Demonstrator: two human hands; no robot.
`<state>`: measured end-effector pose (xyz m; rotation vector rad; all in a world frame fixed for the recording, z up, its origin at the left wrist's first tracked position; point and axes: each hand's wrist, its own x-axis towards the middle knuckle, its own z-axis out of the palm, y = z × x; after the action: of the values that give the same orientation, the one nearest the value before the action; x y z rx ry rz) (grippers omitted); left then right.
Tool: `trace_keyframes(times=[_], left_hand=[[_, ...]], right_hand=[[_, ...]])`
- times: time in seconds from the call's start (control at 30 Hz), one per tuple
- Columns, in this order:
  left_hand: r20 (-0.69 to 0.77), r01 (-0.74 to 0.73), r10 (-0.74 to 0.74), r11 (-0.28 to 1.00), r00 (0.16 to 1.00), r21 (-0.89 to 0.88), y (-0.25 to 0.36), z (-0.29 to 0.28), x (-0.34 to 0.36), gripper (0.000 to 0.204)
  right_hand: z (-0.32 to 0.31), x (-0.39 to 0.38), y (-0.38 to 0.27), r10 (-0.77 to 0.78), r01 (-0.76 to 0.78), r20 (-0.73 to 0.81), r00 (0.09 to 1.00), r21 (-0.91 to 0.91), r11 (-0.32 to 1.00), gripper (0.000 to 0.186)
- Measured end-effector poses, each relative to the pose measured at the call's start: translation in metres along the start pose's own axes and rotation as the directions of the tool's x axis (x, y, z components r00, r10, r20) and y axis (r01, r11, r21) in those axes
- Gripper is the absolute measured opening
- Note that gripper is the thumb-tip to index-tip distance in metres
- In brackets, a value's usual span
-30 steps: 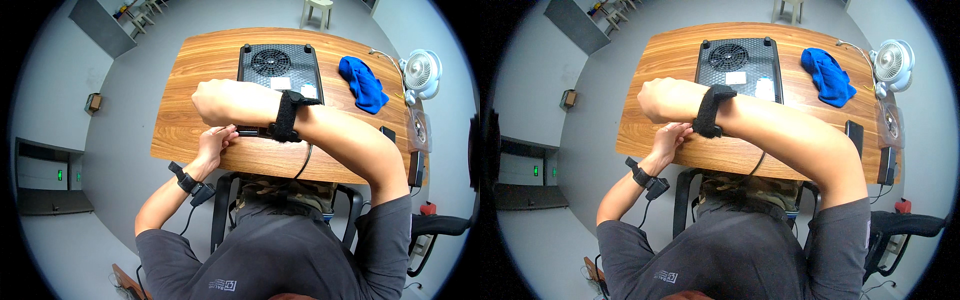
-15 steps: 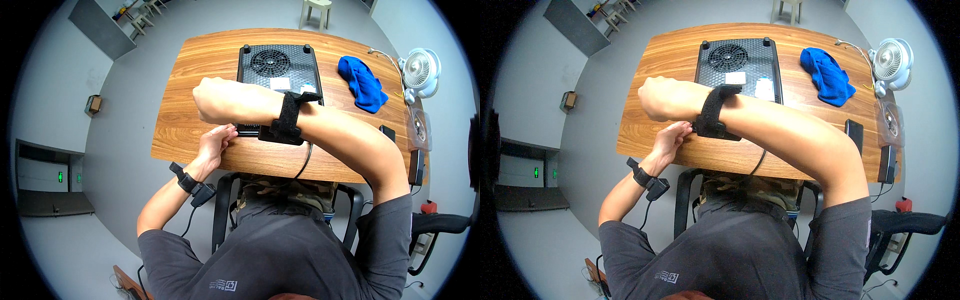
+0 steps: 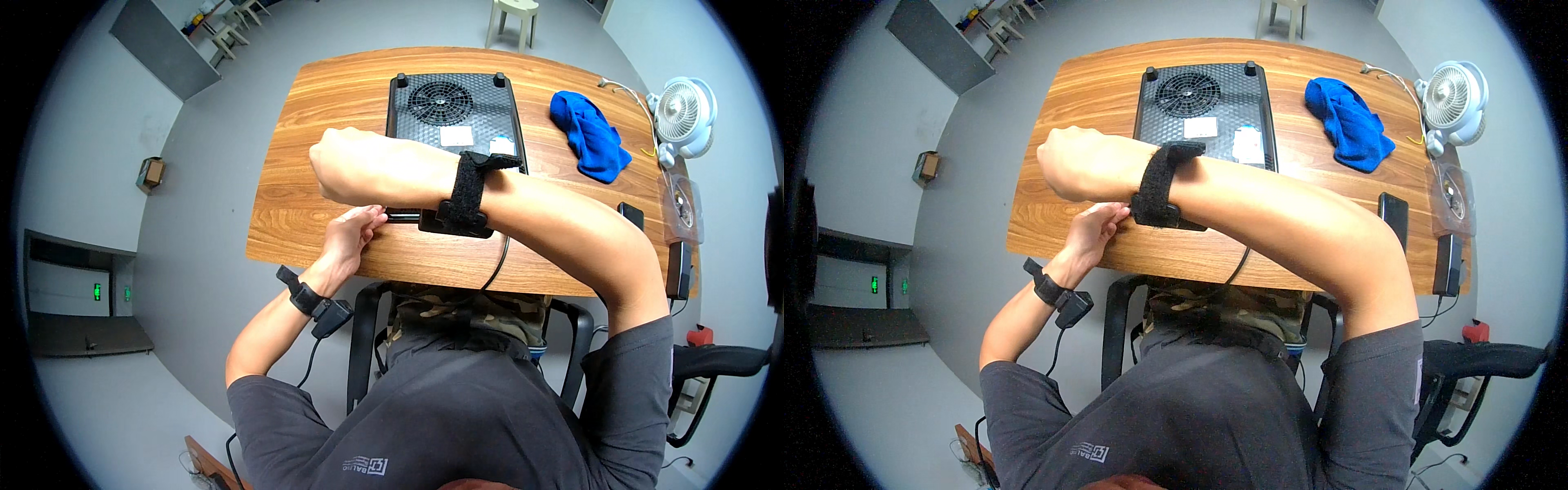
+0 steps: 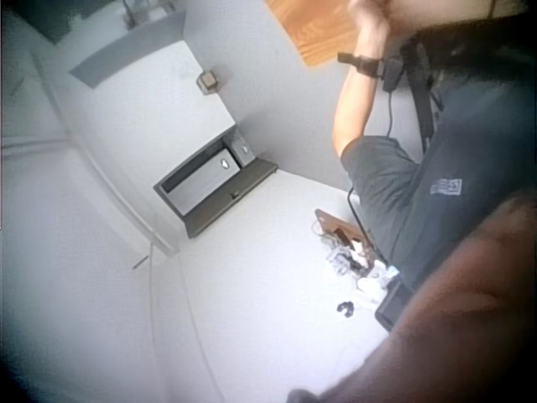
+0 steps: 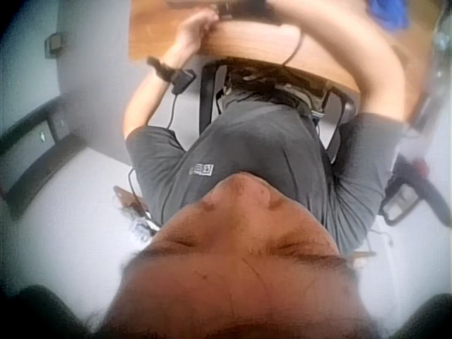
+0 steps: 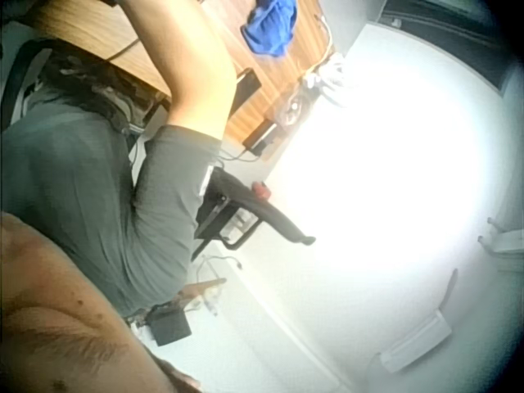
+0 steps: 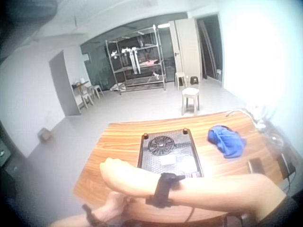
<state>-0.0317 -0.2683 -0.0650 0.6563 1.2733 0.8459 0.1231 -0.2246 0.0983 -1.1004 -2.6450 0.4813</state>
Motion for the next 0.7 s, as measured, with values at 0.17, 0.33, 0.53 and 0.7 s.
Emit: trace_keyframes(times=[0.17,0.33,0.53,0.7], left_hand=[[0.017,-0.026,0.025,0.999,1.0,0.025,0.003,0.0,-0.003,0.019],[-0.006,-0.07,0.071,0.997,0.997,0.029,0.016,-0.003,-0.012,0.027],[-0.058,-0.055,0.061,0.992,0.996,0.11,0.017,-0.027,-0.001,0.034],[-0.069,-0.034,0.039,0.996,0.997,0.078,0.016,-0.039,0.009,0.031]], right_hand=[[-0.008,-0.004,-0.001,-0.063,0.062,-0.034,0.997,-0.028,0.998,0.022],[-0.014,-0.001,-0.003,-0.042,0.044,-0.055,0.998,0.031,0.999,0.02],[0.003,0.02,-0.001,0.029,-0.032,0.041,0.999,0.081,0.996,0.021],[0.012,0.036,0.006,0.153,-0.169,0.134,0.979,0.124,0.978,0.024]])
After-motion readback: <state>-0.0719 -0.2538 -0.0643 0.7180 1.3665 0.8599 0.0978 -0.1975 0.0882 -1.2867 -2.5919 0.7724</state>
